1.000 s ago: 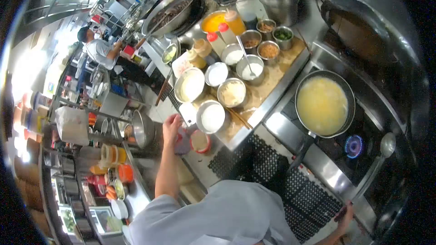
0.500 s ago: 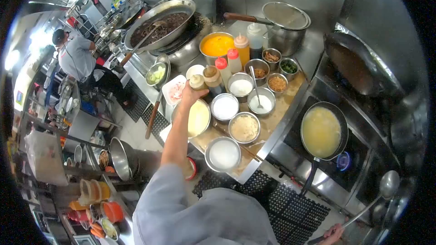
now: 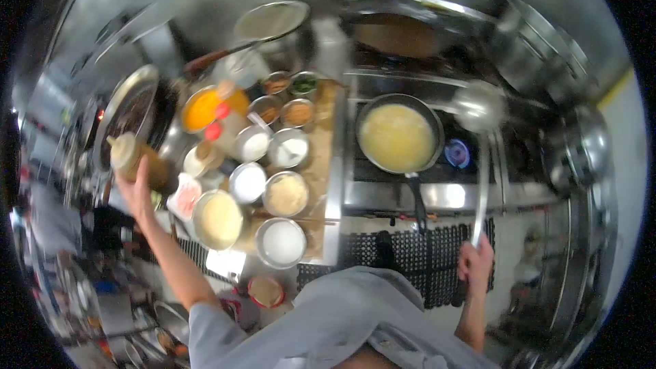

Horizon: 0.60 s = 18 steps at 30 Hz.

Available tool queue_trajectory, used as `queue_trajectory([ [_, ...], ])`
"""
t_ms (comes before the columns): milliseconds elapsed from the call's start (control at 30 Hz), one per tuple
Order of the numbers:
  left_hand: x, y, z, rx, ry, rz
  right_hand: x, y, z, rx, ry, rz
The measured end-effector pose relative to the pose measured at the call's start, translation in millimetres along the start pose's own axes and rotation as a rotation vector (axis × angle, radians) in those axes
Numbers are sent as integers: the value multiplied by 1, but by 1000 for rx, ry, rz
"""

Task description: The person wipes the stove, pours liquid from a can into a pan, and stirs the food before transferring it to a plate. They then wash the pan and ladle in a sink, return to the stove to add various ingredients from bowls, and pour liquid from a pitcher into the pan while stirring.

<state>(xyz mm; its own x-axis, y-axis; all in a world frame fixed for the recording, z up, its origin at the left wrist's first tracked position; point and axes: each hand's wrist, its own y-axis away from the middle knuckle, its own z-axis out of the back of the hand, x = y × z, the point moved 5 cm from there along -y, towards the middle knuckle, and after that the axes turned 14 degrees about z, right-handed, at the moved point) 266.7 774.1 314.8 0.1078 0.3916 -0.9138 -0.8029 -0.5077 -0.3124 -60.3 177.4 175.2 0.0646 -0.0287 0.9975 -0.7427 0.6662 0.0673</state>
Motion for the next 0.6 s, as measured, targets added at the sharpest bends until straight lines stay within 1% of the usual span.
queue_trajectory([
  [33,-22,14,-9,91,-19,-39,6,0,-10,47,-25,-41],
  [67,-27,24,-18,146,-29,-52,10,-1,-18,109,-55,-85],
  [133,-43,62,-53,360,22,101,7,-4,-26,245,-126,-125],
  [167,-51,86,-76,446,-74,133,9,-6,-31,292,-140,-195],
  [200,-56,110,-101,527,-172,169,7,-9,-33,335,-141,-223],
  [267,-69,160,-161,723,-309,114,3,-17,-33,450,-162,-271],
  [333,-55,201,-218,911,-307,83,-1,-25,-30,494,-202,-311],
  [400,-48,232,-261,908,-723,-64,-5,-33,-24,531,-233,-344],
  [433,-46,244,-280,909,-729,-61,-9,-37,-21,563,-248,-366],
  [500,-35,268,-314,1002,-1004,-111,-16,-44,-12,620,-267,-382],
  [533,-33,276,-325,1005,-1010,-109,-19,-48,-7,620,-270,-388],
  [600,-30,288,-344,1007,-1137,-194,-22,-55,2,642,-273,-406],
])
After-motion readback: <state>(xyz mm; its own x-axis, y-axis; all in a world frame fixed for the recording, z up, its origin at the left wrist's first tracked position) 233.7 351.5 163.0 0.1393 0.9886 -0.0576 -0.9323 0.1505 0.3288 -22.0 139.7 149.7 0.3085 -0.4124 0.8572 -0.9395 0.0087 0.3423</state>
